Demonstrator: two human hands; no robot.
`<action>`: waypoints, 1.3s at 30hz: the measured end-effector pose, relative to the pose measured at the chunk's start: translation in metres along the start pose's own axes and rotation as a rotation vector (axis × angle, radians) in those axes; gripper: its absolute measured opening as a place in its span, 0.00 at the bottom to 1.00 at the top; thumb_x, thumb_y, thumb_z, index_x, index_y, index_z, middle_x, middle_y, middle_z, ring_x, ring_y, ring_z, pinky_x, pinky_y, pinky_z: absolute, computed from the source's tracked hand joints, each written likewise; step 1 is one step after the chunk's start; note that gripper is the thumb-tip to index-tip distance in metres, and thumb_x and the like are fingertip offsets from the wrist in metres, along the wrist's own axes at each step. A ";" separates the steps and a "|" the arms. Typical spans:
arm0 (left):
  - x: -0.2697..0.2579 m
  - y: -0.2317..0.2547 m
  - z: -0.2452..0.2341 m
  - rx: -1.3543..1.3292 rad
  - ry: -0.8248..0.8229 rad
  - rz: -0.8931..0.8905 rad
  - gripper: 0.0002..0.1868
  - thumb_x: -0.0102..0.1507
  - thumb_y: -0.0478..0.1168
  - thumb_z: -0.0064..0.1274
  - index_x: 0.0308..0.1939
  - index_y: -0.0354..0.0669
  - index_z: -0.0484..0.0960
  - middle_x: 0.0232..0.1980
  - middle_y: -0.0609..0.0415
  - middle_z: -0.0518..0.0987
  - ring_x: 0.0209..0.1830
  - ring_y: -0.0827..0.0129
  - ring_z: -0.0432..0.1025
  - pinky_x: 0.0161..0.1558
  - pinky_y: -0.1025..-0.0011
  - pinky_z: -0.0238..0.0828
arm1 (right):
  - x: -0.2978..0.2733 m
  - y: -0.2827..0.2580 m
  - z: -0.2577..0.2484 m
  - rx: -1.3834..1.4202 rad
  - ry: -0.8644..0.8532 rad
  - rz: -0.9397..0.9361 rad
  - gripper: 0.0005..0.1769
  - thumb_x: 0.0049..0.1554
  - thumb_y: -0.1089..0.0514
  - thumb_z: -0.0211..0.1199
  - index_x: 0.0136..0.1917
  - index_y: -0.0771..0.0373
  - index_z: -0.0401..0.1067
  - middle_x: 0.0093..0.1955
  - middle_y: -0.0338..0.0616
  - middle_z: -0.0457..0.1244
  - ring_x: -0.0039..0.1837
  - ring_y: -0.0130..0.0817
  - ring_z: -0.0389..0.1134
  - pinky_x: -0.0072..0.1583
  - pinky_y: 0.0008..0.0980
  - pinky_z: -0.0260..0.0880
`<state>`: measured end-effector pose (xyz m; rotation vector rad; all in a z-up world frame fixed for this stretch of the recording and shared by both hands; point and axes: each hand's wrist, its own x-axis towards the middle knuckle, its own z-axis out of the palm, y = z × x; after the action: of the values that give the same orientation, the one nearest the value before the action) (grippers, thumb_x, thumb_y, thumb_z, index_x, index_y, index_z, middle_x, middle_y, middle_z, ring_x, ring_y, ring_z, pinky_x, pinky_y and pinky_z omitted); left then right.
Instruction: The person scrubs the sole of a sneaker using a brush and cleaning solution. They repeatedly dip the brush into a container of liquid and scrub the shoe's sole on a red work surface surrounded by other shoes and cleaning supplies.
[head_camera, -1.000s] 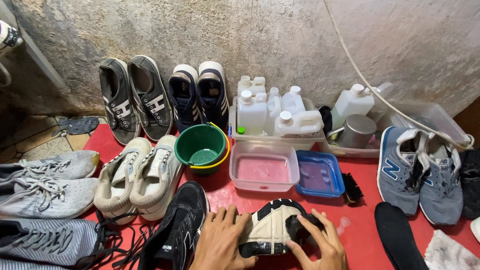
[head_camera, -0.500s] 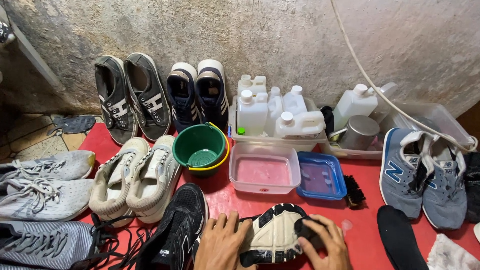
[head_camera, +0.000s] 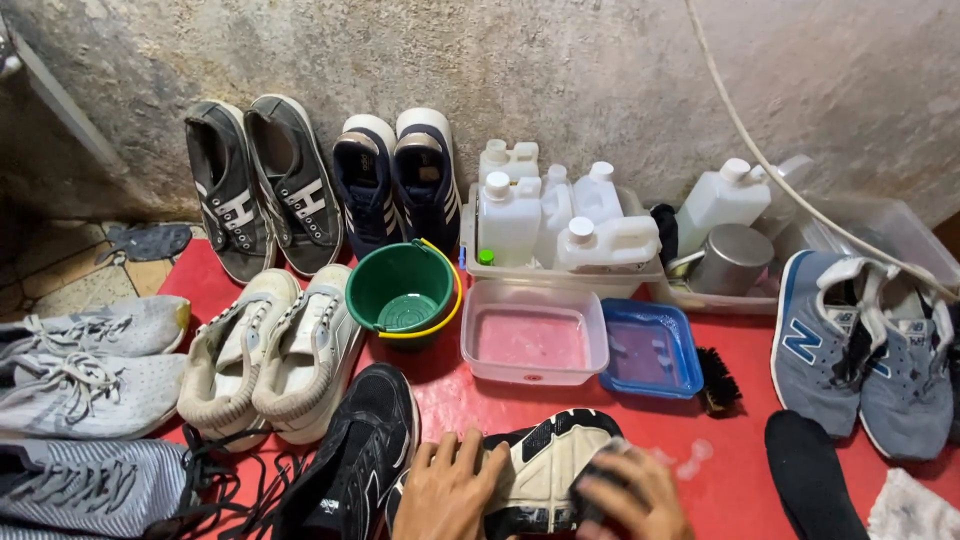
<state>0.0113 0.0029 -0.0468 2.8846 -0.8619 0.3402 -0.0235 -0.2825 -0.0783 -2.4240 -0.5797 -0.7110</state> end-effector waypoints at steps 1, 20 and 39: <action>0.001 -0.001 -0.001 0.004 0.001 0.005 0.37 0.47 0.47 0.63 0.61 0.53 0.72 0.60 0.39 0.70 0.48 0.45 0.68 0.44 0.47 0.67 | 0.004 -0.003 -0.001 -0.001 0.006 0.002 0.30 0.42 0.41 0.80 0.58 0.40 0.79 0.67 0.34 0.66 0.72 0.49 0.62 0.70 0.53 0.62; -0.006 0.002 0.017 0.122 0.236 0.044 0.33 0.48 0.46 0.62 0.58 0.56 0.77 0.54 0.46 0.75 0.45 0.50 0.71 0.40 0.53 0.69 | -0.012 0.012 0.017 -0.030 0.132 0.021 0.25 0.47 0.43 0.73 0.58 0.43 0.78 0.65 0.35 0.67 0.68 0.42 0.67 0.71 0.49 0.61; -0.003 0.000 0.018 0.176 0.355 0.076 0.20 0.59 0.47 0.53 0.56 0.55 0.76 0.52 0.48 0.75 0.41 0.53 0.71 0.36 0.55 0.67 | -0.004 -0.004 0.040 -0.162 0.205 -0.162 0.17 0.55 0.38 0.65 0.56 0.41 0.75 0.62 0.35 0.65 0.68 0.42 0.65 0.73 0.56 0.58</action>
<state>0.0117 0.0017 -0.0649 2.8145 -0.9146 0.9456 -0.0139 -0.2564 -0.1081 -2.4288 -0.6615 -1.0988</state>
